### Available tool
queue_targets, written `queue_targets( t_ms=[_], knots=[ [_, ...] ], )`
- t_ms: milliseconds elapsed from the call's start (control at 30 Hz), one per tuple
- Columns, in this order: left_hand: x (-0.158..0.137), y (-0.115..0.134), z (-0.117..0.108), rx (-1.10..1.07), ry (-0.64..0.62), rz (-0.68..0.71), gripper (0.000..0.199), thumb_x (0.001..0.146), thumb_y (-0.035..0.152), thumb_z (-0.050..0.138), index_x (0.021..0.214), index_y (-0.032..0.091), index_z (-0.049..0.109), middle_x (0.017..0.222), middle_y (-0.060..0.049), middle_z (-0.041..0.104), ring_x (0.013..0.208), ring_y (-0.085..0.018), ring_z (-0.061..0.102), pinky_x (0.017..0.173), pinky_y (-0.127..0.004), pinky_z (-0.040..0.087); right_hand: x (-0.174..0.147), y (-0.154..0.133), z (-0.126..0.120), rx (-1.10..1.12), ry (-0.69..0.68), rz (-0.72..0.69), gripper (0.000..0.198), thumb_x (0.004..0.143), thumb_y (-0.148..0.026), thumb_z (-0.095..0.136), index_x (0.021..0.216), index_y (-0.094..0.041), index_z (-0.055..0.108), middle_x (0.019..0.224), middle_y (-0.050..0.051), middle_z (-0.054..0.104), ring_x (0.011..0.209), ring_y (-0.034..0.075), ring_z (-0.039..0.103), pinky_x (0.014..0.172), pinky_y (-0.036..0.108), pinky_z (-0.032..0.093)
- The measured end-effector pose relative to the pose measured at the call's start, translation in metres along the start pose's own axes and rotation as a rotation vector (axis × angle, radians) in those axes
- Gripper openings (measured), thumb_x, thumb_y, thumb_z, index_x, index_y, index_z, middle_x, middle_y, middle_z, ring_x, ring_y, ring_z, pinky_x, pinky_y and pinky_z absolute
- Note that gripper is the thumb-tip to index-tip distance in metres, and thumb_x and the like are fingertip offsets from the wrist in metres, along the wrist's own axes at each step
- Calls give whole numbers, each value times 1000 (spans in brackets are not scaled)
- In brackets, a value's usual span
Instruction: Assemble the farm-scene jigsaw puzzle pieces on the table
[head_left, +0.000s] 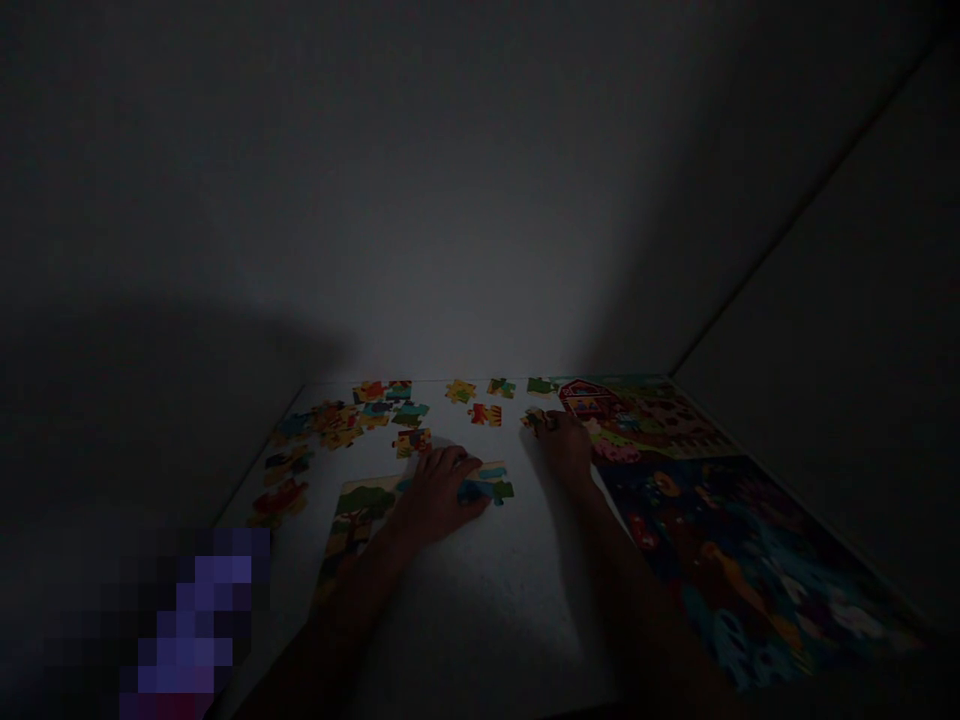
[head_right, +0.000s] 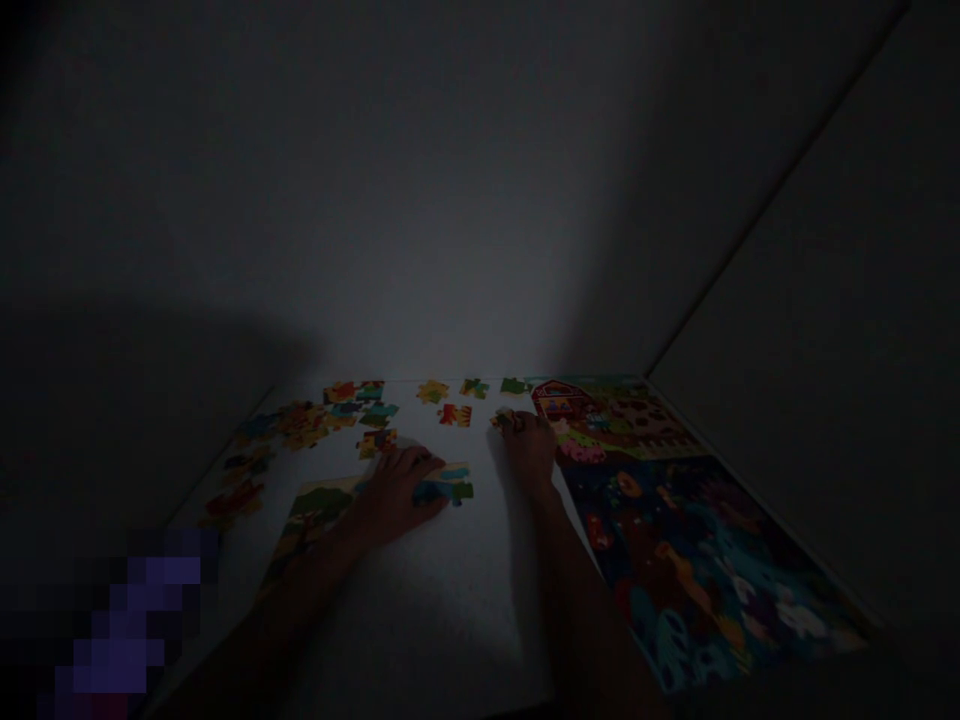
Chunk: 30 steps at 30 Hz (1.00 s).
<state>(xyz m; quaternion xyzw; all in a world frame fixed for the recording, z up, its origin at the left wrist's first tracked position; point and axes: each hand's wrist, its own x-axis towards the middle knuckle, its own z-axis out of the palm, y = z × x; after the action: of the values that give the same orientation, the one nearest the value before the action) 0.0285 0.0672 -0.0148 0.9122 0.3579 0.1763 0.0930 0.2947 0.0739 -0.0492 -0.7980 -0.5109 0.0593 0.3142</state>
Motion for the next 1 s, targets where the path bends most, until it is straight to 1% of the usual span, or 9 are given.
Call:
queue_targets(
  t_ms=[100, 233, 367, 433, 533, 633, 800, 933, 1000],
  knots=[
    [5, -3, 0, 7, -3, 8, 44, 83, 42, 69, 122, 25, 62, 119, -7, 57, 114, -28, 49, 104, -47, 37, -5, -3, 1, -28, 61, 17, 42, 86, -39, 57, 119, -16, 66, 121, 16, 66, 120, 32, 53, 100, 42, 37],
    [12, -10, 1, 17, 12, 3, 45, 82, 42, 70, 122, 24, 62, 121, -8, 56, 117, -29, 49, 107, -48, 36, -9, -3, 3, -40, 89, -36, 39, 85, -38, 60, 118, -18, 68, 120, 15, 67, 121, 33, 53, 101, 42, 37],
    [13, -15, 1, 47, 17, 13, 43, 83, 41, 69, 123, 25, 63, 121, -8, 58, 120, -30, 50, 114, -55, 27, -8, -4, 3, -27, 54, -93, 36, 87, -34, 56, 118, -21, 68, 119, 11, 67, 116, 29, 56, 103, 41, 36],
    [10, -15, 0, 97, 28, 2, 43, 83, 42, 68, 123, 25, 64, 126, -9, 57, 123, -31, 48, 115, -56, 25, -7, -5, 2, -20, 22, -105, 37, 86, -32, 55, 119, -22, 68, 121, 10, 67, 116, 27, 57, 104, 40, 36],
    [3, -11, -2, 161, 54, -57, 47, 83, 43, 68, 126, 24, 63, 133, -12, 54, 128, -34, 45, 113, -55, 31, -5, -5, 3, -3, 2, -103, 38, 85, -31, 56, 119, -22, 68, 122, 10, 67, 115, 27, 57, 103, 39, 37],
    [-1, -5, -3, 174, 63, -97, 50, 83, 42, 68, 129, 23, 60, 130, -13, 56, 125, -35, 47, 109, -55, 36, -1, -2, 4, 30, 18, -104, 39, 87, -34, 54, 119, -17, 67, 119, 14, 68, 114, 29, 59, 102, 41, 39],
    [2, -5, 2, 52, 22, 5, 48, 86, 35, 64, 131, 22, 57, 133, -11, 55, 130, -32, 45, 113, -54, 35, 22, -7, 3, -13, 17, -10, 43, 93, -34, 45, 125, -12, 63, 123, 17, 64, 116, 27, 58, 99, 37, 41],
    [8, -9, 5, -38, -10, 90, 47, 88, 34, 63, 132, 22, 56, 142, -12, 49, 137, -30, 40, 115, -48, 36, 40, -18, 8, -90, -31, -23, 42, 92, -34, 46, 127, -15, 62, 132, 16, 60, 125, 30, 51, 105, 40, 34],
    [10, -8, 4, -26, 6, 89, 48, 88, 38, 63, 133, 22, 56, 145, -12, 47, 140, -31, 37, 116, -49, 33, 43, -22, 10, -137, -65, -31, 41, 94, -35, 44, 126, -17, 62, 134, 14, 58, 127, 30, 49, 107, 43, 32]
  ],
)
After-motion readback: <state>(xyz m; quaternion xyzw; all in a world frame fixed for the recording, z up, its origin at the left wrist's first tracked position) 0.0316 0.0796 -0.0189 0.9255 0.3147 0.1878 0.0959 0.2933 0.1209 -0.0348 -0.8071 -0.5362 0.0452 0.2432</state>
